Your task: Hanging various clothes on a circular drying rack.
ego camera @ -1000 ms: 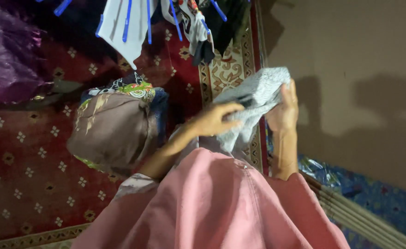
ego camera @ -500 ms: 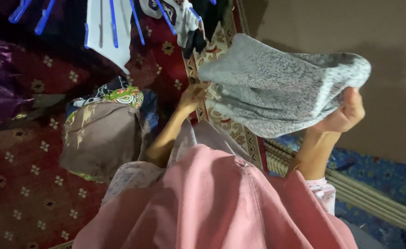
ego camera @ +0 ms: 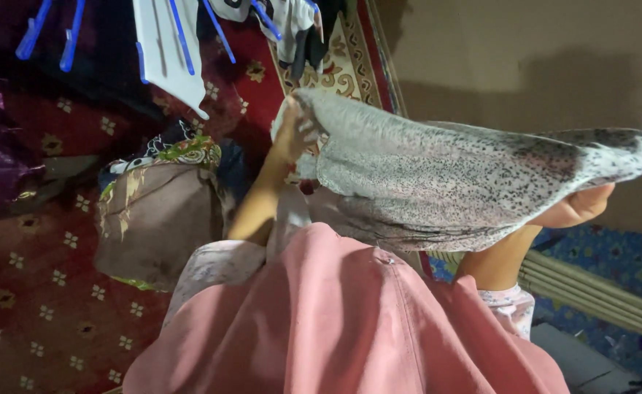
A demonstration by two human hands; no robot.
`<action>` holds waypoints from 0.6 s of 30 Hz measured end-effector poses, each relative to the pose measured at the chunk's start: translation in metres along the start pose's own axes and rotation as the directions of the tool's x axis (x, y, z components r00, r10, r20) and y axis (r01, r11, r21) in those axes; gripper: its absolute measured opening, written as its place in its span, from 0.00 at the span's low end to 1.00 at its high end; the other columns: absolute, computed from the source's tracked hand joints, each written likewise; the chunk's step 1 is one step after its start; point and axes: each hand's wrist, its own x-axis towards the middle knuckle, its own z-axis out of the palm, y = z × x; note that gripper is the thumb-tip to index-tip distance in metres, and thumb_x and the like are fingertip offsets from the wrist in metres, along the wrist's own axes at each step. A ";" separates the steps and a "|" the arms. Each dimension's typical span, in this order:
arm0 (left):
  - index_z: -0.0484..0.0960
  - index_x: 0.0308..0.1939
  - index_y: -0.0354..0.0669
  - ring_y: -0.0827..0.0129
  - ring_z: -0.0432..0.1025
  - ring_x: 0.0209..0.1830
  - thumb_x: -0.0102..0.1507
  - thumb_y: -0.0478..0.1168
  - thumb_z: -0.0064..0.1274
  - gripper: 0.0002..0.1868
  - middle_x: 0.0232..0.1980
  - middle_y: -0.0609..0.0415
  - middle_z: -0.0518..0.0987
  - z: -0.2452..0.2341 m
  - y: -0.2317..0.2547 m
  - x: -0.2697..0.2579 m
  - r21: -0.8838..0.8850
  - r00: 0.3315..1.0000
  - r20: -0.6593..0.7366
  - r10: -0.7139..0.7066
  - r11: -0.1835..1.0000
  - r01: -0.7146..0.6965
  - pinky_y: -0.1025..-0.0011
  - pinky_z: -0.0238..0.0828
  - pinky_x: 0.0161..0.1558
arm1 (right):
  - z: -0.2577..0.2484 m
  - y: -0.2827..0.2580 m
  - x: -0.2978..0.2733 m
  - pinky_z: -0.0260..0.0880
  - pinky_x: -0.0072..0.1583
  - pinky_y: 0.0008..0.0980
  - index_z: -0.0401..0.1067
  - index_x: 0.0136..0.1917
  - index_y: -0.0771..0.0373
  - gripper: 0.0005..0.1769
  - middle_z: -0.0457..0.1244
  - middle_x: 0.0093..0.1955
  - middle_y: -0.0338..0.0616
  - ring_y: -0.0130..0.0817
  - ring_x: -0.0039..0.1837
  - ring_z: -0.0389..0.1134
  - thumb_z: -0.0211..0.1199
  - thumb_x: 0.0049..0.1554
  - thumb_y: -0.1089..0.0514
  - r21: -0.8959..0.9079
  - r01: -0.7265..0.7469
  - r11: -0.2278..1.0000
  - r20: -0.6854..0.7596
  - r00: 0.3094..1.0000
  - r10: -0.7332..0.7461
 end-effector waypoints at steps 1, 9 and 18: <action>0.53 0.78 0.58 0.56 0.61 0.68 0.65 0.72 0.40 0.43 0.71 0.55 0.67 0.006 0.006 0.001 -0.001 1.000 0.002 -0.002 1.000 0.002 0.47 0.59 0.64 | -0.011 -0.002 -0.009 0.79 0.63 0.38 0.73 0.70 0.64 0.29 0.70 0.63 0.52 0.38 0.60 0.75 0.47 0.67 0.44 -0.003 0.000 1.000 0.000 1.000 0.000; 0.76 0.50 0.46 0.66 0.73 0.41 0.64 0.64 0.51 0.27 0.43 0.52 0.78 -0.042 -0.158 0.062 0.375 0.996 0.078 -0.050 0.927 0.017 0.66 0.64 0.42 | -0.105 -0.017 -0.059 0.79 0.63 0.48 0.63 0.73 0.69 0.24 0.65 0.68 0.62 0.52 0.63 0.73 0.44 0.71 0.54 -0.774 0.483 0.410 0.203 0.803 -0.561; 0.74 0.69 0.38 0.62 0.68 0.61 0.68 0.62 0.42 0.37 0.65 0.47 0.76 -0.036 -0.130 -0.022 0.558 0.829 0.344 -0.441 0.806 0.197 0.67 0.66 0.60 | -0.065 -0.047 -0.014 0.76 0.66 0.40 0.65 0.74 0.60 0.20 0.64 0.72 0.51 0.40 0.66 0.71 0.48 0.71 0.57 -0.536 0.404 0.741 0.134 0.908 -0.398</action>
